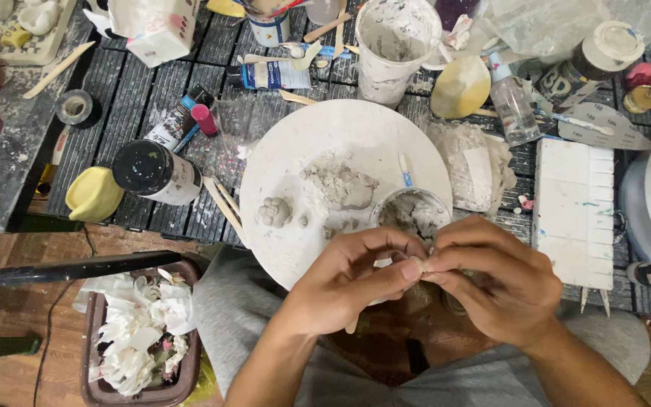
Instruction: The person shapes a small piece of gray clay by hand into a rounded form, then uses a wooden modeling tool to refine its surface and add texture. They continue to adjust the clay with their fingers and the tool throughout the clip.
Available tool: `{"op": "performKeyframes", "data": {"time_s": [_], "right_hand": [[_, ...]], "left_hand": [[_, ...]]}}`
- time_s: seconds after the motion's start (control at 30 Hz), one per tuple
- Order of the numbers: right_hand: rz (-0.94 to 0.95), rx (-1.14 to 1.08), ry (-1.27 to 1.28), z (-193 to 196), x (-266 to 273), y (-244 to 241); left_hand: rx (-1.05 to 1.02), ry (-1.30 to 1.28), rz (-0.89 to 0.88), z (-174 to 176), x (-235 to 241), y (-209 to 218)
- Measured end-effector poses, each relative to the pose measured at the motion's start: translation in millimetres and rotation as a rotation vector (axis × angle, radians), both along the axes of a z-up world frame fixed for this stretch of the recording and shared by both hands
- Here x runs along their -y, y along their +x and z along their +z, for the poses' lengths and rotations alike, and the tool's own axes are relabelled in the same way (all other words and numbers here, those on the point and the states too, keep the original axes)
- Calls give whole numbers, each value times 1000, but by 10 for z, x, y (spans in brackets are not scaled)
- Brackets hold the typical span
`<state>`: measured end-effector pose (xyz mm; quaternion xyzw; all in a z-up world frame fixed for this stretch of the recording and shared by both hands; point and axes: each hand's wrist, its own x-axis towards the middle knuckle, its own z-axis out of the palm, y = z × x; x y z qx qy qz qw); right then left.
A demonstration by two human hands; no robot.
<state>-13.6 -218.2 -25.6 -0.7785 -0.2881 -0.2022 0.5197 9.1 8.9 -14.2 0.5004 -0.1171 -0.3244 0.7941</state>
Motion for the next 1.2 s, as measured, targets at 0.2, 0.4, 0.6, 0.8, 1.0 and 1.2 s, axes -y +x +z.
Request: {"op": "performKeyframes", "data": {"time_s": [0.2, 0.4, 0.6, 0.8, 1.0, 1.2], "right_hand": [[72, -189, 173, 162, -60, 323], [89, -245, -458, 502, -418, 1035], [71, -436, -576, 484, -644, 1317], [41, -190, -612, 443, -634, 1197], [-2, 112, -767, 489, -646, 870], [-95, 271, -935, 492, -713, 724]], "left_hand": [[91, -155, 151, 19, -338, 50], [5, -314, 328, -96, -527, 180], [-47, -415, 240, -158, -556, 261], [-81, -543, 199, -153, -489, 248], [-111, -547, 217, -231, -420, 239], [-115, -581, 213, -235, -347, 225]]}}
